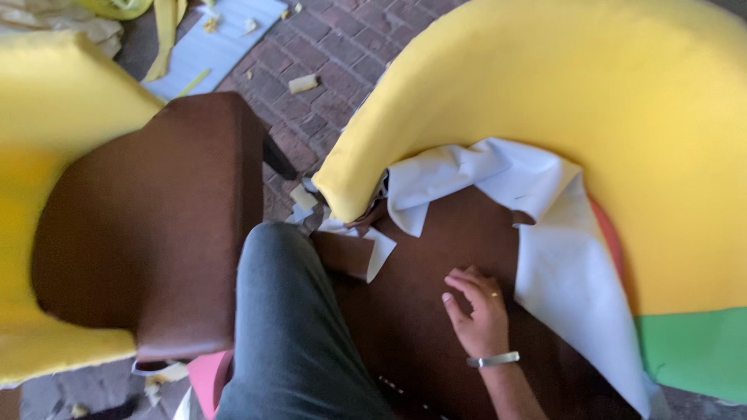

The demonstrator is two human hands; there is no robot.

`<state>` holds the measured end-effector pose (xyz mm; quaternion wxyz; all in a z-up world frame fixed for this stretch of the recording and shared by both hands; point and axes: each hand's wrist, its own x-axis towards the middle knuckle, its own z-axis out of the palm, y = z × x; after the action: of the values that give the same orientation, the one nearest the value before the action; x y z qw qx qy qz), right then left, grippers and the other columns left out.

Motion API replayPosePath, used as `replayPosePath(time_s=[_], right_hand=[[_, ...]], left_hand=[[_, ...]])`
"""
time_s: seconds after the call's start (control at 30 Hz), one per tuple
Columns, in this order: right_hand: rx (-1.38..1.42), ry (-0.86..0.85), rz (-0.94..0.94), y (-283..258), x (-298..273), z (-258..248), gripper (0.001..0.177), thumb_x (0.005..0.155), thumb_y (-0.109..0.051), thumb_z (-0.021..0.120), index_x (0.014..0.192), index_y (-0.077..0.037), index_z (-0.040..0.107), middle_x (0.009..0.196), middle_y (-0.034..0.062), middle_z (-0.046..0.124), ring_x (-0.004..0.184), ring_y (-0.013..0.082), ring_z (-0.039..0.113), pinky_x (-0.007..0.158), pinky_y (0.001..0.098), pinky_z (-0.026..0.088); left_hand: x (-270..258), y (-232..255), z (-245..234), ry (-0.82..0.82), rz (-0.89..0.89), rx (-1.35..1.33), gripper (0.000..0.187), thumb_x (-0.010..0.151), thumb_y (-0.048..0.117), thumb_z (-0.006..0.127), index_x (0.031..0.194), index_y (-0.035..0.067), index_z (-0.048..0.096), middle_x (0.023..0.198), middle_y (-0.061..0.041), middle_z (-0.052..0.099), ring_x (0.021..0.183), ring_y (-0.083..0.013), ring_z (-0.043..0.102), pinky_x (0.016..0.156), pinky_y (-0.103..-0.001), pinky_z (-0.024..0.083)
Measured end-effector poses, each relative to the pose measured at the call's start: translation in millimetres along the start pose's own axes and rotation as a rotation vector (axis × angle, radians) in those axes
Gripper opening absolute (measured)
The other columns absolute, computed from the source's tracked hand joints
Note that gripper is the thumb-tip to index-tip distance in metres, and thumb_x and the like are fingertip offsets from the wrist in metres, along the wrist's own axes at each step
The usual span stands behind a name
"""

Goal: The person is upholstering a chair by fitting a brown fabric cover over a yellow foam seat. They smooth the fabric, tuck it into the edges, and use scissors to trim excess material along the contours of the chair.

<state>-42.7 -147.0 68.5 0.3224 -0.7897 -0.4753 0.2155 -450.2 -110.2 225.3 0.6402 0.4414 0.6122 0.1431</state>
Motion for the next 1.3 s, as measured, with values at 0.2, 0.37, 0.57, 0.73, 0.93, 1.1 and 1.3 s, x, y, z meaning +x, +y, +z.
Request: replayPosePath(time_s=[0.2,0.37,0.57,0.73,0.93,1.1,1.3], right_hand=[[1.025,-0.521,0.107,-49,-44,-18,0.037,0.090,-0.019,0.075,0.122,-0.001,0.070,0.113,0.0128,0.071,0.103,0.0193,0.068,0.091,0.0344,0.058],[1.341,-0.252,0.222,-44,-67,-21,0.050,0.082,-0.007,0.073,0.130,-0.003,0.060,0.114,0.0154,0.071,0.103,0.0223,0.070,0.091,0.0343,0.058],[0.690,-0.180,0.416,17,-45,-34,0.033,0.084,-0.015,0.079,0.113,0.000,0.072,0.089,0.0076,0.075,0.082,0.0135,0.069,0.072,0.0280,0.056],[0.403,-0.081,0.462,45,-39,-39,0.026,0.085,-0.016,0.081,0.105,-0.002,0.071,0.075,0.0095,0.071,0.069,0.0145,0.066,0.063,0.0298,0.054],[-0.131,-0.033,0.554,69,-49,-36,0.037,0.079,-0.023,0.081,0.111,-0.006,0.070,0.090,0.0152,0.072,0.083,0.0234,0.070,0.074,0.0348,0.056],[-0.244,0.017,0.319,69,-79,-53,0.050,0.069,-0.026,0.082,0.113,-0.006,0.069,0.104,0.0185,0.071,0.097,0.0306,0.070,0.083,0.0395,0.057],[-0.203,-0.066,0.129,7,-7,-45,0.048,0.081,-0.033,0.074,0.127,-0.018,0.068,0.131,0.0088,0.069,0.122,0.0287,0.068,0.102,0.0394,0.055]], left_hand=[[68,107,114,-0.323,0.285,-0.205,0.036,0.083,0.006,0.083,0.108,0.003,0.057,0.069,0.001,0.053,0.050,-0.0086,0.049,0.042,-0.026,0.039],[137,144,252,-0.335,0.284,-0.584,0.028,0.081,-0.002,0.072,0.098,0.006,0.051,0.068,-0.003,0.057,0.043,-0.0123,0.050,0.037,-0.029,0.039],[163,126,306,-0.379,0.244,-0.450,0.038,0.084,0.005,0.072,0.117,0.006,0.053,0.079,-0.004,0.061,0.059,-0.0129,0.060,0.052,-0.030,0.053],[217,121,308,-0.471,0.467,0.053,0.055,0.101,0.043,0.066,0.133,0.001,0.050,0.104,-0.018,0.069,0.094,-0.0253,0.069,0.083,-0.039,0.058],[340,121,263,0.119,1.022,1.000,0.085,0.070,0.035,0.080,0.140,0.002,0.043,0.142,-0.022,0.049,0.132,-0.0399,0.048,0.107,-0.048,0.040],[369,115,251,0.151,1.167,0.975,0.054,0.086,0.006,0.063,0.139,0.005,0.051,0.130,-0.018,0.063,0.123,-0.0328,0.062,0.105,-0.039,0.051],[329,143,247,0.103,1.008,1.088,0.024,0.087,0.002,0.058,0.111,0.005,0.056,0.102,-0.019,0.070,0.095,-0.0340,0.071,0.078,-0.044,0.058]])
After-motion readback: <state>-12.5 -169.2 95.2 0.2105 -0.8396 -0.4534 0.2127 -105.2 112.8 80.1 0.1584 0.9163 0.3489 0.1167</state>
